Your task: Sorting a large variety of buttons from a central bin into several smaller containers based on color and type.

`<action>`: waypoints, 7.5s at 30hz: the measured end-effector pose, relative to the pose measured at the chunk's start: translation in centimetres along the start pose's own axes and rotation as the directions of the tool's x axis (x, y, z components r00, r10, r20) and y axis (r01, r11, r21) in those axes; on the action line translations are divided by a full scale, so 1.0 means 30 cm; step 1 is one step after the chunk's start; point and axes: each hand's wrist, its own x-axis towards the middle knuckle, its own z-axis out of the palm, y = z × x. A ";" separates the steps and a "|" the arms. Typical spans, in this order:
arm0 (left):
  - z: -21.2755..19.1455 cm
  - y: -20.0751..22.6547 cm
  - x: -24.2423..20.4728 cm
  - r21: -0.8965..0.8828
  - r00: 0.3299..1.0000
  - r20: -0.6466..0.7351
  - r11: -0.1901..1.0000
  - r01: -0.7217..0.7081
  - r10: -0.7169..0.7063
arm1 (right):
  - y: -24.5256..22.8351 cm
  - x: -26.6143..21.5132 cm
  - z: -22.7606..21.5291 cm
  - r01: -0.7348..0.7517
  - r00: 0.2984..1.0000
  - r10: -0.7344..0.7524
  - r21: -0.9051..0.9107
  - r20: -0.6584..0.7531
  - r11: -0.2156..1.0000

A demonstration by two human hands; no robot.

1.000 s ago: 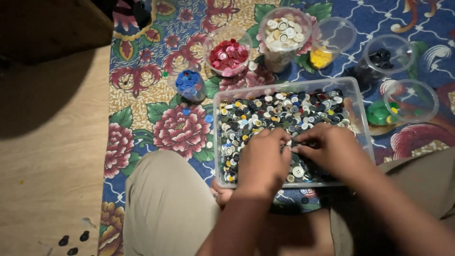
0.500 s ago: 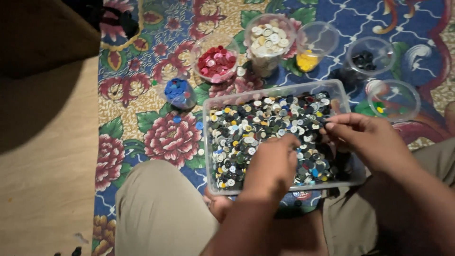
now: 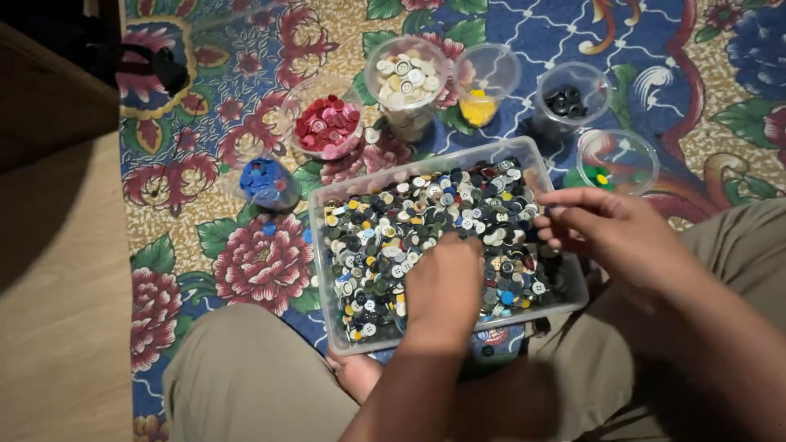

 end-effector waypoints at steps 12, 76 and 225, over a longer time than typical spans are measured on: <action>-0.165 -0.114 -0.140 -0.261 0.942 -0.151 0.931 0.253 -0.299 | 0.047 0.028 -0.007 0.071 0.995 -0.070 -0.019 0.068 0.997; 0.030 -0.082 -0.068 -0.164 0.884 -0.295 0.931 0.327 -0.362 | -0.112 -0.118 0.156 -0.033 0.989 0.029 -0.030 -0.143 0.999; -0.246 -0.104 -0.190 -0.249 0.951 0.306 0.961 0.120 -0.040 | 0.122 0.099 0.083 0.430 0.794 -0.560 -0.870 0.237 0.241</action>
